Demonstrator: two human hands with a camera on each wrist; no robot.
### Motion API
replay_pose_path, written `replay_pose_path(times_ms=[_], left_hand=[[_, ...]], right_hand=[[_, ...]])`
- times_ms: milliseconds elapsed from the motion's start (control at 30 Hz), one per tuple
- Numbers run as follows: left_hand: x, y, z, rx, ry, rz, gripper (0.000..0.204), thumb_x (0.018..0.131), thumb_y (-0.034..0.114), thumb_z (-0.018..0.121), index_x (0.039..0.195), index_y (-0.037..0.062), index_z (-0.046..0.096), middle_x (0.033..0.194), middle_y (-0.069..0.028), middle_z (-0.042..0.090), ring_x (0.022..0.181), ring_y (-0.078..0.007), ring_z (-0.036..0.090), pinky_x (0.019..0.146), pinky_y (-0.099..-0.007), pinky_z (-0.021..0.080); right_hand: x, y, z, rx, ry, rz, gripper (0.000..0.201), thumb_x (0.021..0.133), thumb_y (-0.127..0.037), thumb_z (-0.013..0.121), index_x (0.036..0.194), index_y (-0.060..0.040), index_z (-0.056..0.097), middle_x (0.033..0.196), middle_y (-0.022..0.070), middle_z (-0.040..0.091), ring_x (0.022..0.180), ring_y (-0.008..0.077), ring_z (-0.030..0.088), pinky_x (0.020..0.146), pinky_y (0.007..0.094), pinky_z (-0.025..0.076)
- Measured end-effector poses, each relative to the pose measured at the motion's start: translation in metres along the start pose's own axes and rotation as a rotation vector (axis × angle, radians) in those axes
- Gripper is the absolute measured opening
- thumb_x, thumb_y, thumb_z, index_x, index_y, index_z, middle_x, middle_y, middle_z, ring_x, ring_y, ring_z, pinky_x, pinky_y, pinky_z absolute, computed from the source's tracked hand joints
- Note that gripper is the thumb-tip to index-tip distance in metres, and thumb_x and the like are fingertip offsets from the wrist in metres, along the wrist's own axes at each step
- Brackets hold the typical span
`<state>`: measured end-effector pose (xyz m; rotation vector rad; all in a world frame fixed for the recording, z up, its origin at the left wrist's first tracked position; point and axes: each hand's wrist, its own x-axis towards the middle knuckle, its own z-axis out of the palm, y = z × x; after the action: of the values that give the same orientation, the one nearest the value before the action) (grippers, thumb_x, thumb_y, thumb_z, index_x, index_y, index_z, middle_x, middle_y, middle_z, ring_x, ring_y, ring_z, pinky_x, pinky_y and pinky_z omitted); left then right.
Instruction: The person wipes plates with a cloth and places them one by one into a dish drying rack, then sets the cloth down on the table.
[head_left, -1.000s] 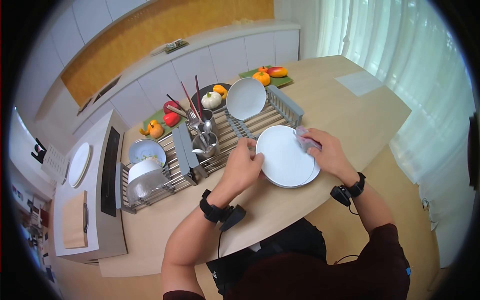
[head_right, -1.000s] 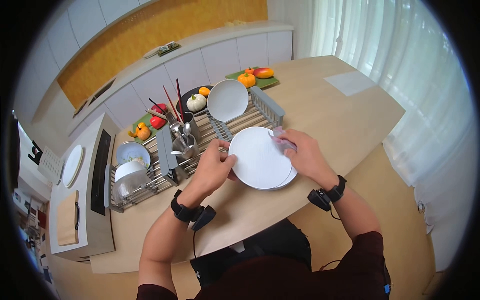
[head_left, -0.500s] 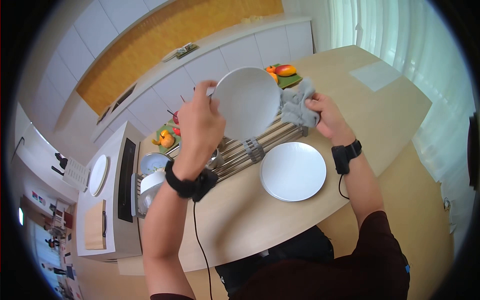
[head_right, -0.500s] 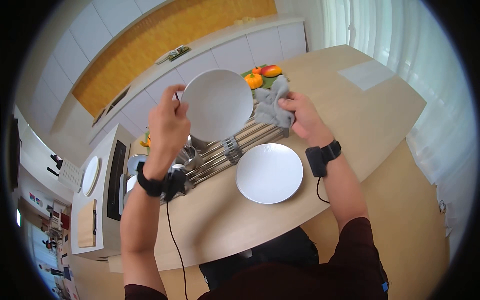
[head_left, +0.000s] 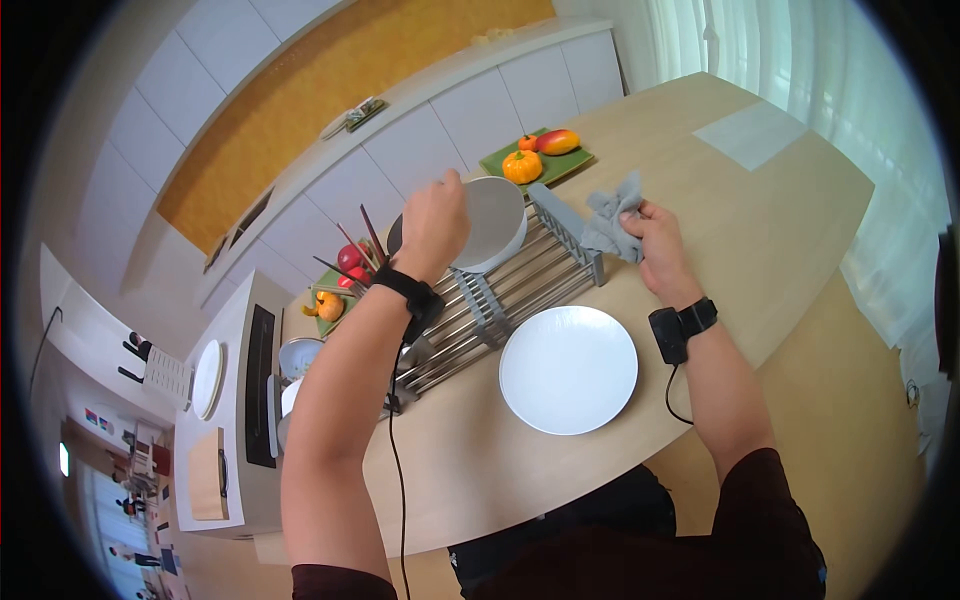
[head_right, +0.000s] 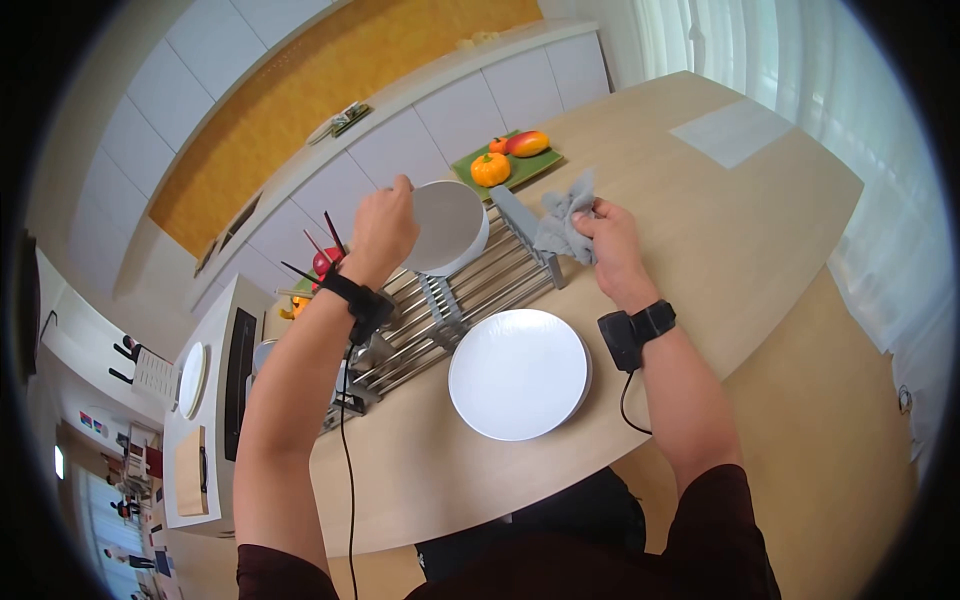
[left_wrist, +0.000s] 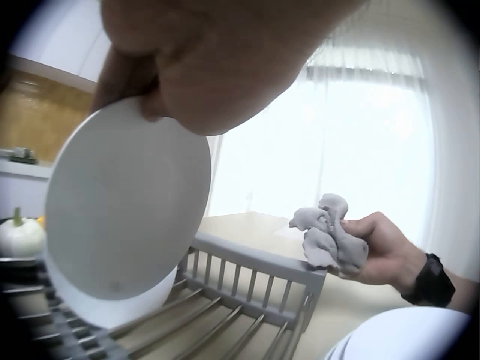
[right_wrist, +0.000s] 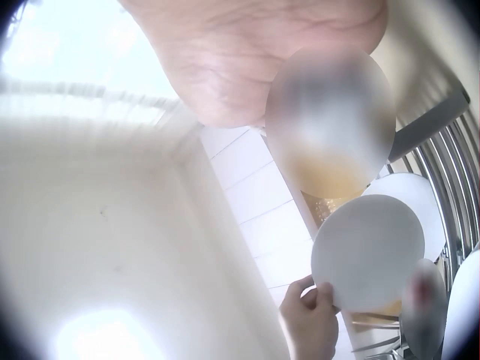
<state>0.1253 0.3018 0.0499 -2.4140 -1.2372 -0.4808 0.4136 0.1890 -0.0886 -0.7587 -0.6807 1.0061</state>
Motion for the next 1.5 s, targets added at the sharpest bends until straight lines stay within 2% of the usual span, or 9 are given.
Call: replay_pose_path(times_ms=[333,667,767,933,1067,1200,1367,1433,1500], left_hand=[[0.005,-0.005,0.022,0.021,-0.074,-0.097,0.021,0.091,0.002,0.067,0.111,-0.0009,0.060,0.108,-0.0276,0.075,0.101,-0.0490,0.075,0.085,-0.0563,0.061],[0.009,-0.006,0.021,0.037,-0.178,-0.194,0.027,0.091,0.002,0.066,0.117,-0.0004,0.058,0.102,-0.0280,0.077,0.099,-0.0492,0.076,0.085,-0.0567,0.061],[0.011,-0.009,0.029,0.008,-0.198,-0.180,0.030,0.092,0.000,0.064,0.120,-0.0010,0.054,0.100,-0.0304,0.076,0.098,-0.0534,0.075,0.085,-0.0593,0.059],[0.024,-0.026,0.072,-0.295,0.031,-0.026,0.035,0.090,-0.008,0.060,0.123,0.0005,0.049,0.105,-0.0347,0.069,0.098,-0.0596,0.069,0.087,-0.0623,0.058],[0.029,-0.019,0.081,-0.342,0.066,0.008,0.042,0.089,-0.009,0.061,0.128,0.0026,0.050,0.112,-0.0349,0.065,0.102,-0.0581,0.068,0.089,-0.0604,0.057],[0.028,-0.025,0.090,-0.294,0.019,0.015,0.058,0.088,-0.008,0.063,0.144,0.0044,0.049,0.119,-0.0341,0.064,0.106,-0.0562,0.068,0.093,-0.0577,0.058],[0.014,-0.004,0.056,-0.082,-0.010,-0.103,0.065,0.090,-0.002,0.066,0.153,0.0078,0.050,0.126,-0.0323,0.066,0.108,-0.0552,0.069,0.095,-0.0551,0.059],[-0.004,0.022,0.020,-0.215,0.109,-0.185,0.058,0.096,0.008,0.069,0.152,0.0095,0.055,0.129,-0.0280,0.069,0.113,-0.0514,0.070,0.097,-0.0534,0.059],[-0.037,0.054,-0.019,-0.379,0.045,-0.198,0.059,0.097,0.017,0.078,0.152,0.0094,0.057,0.130,-0.0228,0.074,0.121,-0.0441,0.071,0.100,-0.0518,0.057]], right_hand=[[-0.003,-0.003,0.006,-0.044,-0.008,-0.015,0.029,0.102,0.000,0.065,0.129,0.0082,0.071,0.120,0.0114,0.077,0.106,0.0165,0.072,0.098,0.0307,0.056],[-0.007,-0.005,0.009,-0.059,-0.010,-0.024,0.030,0.102,0.000,0.065,0.130,0.0091,0.070,0.121,0.0113,0.076,0.107,0.0168,0.072,0.100,0.0305,0.055],[-0.009,-0.006,0.010,-0.061,-0.006,-0.027,0.031,0.102,0.000,0.065,0.131,0.0091,0.070,0.121,0.0115,0.076,0.107,0.0168,0.072,0.099,0.0304,0.055],[-0.008,-0.004,0.009,-0.056,-0.032,-0.025,0.032,0.101,-0.001,0.066,0.131,0.0088,0.070,0.122,0.0115,0.076,0.108,0.0165,0.072,0.100,0.0297,0.055],[-0.009,-0.003,0.010,-0.082,-0.034,-0.039,0.032,0.101,-0.001,0.065,0.131,0.0087,0.070,0.122,0.0112,0.076,0.108,0.0163,0.072,0.100,0.0294,0.055],[-0.009,-0.003,0.010,-0.109,-0.043,-0.050,0.030,0.101,-0.001,0.066,0.129,0.0082,0.071,0.120,0.0097,0.076,0.105,0.0151,0.071,0.098,0.0290,0.055],[-0.008,0.000,0.010,-0.137,-0.063,-0.069,0.029,0.099,-0.001,0.068,0.126,0.0078,0.073,0.114,0.0075,0.077,0.102,0.0132,0.070,0.095,0.0286,0.055],[-0.009,-0.001,0.011,-0.205,-0.054,-0.118,0.031,0.098,-0.001,0.069,0.127,0.0083,0.073,0.114,0.0072,0.077,0.101,0.0125,0.070,0.094,0.0283,0.055],[-0.017,-0.011,0.015,-0.297,-0.059,-0.156,0.033,0.097,-0.001,0.070,0.128,0.0085,0.073,0.114,0.0073,0.077,0.101,0.0125,0.070,0.094,0.0281,0.055]])
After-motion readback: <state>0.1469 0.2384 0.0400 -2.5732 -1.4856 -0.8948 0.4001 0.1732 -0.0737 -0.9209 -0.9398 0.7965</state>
